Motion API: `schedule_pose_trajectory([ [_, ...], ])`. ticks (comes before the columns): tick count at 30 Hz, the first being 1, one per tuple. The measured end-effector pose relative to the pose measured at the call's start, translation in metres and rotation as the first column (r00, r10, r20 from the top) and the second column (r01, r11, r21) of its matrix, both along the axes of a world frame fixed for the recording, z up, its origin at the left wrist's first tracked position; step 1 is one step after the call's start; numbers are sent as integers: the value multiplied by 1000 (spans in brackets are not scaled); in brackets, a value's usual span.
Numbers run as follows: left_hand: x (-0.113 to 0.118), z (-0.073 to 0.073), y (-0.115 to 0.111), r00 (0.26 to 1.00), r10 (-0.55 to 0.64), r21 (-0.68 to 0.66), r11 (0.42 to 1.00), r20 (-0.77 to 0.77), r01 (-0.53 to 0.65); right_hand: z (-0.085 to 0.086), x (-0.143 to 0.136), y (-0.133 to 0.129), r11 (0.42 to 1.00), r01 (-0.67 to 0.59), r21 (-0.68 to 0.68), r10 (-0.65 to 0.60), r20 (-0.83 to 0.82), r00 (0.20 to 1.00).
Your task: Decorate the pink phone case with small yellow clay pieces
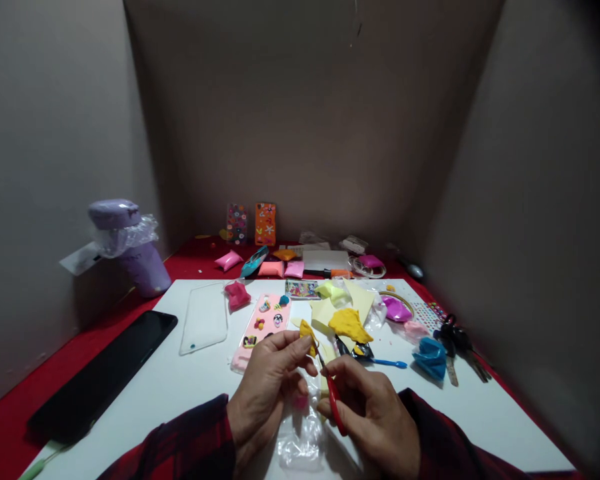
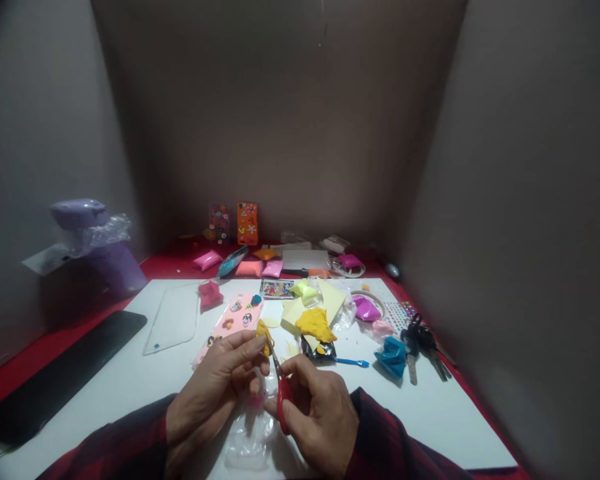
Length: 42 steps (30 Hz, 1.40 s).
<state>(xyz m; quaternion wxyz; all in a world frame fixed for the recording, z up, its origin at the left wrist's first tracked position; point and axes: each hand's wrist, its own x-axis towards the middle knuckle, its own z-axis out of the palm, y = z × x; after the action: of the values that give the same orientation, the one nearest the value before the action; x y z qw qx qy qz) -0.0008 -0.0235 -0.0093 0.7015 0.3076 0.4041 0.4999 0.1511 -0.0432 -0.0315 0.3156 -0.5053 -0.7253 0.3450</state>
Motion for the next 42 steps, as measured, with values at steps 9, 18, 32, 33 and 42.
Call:
schedule_pose_trajectory([
  [9,0,1,-1,999,-36,20,999,1,36,-2,1,0,999,-41,-6,41,-7,999],
  [18,-1,-1,0,998,-57,27,998,-13,57,-4,2,1,999,-43,-8,42,-25,999],
  [32,-2,-2,0,995,-41,52,998,-88,46,4,-1,-1,1000,-29,-11,29,-21,999],
  [33,-2,-2,0,995,-38,51,998,-88,43,4,-1,-1,999,-32,-13,31,-27,999],
  [42,-4,-4,1,995,-51,44,998,-84,54,-1,1,-1,999,-33,-18,32,-58,998],
])
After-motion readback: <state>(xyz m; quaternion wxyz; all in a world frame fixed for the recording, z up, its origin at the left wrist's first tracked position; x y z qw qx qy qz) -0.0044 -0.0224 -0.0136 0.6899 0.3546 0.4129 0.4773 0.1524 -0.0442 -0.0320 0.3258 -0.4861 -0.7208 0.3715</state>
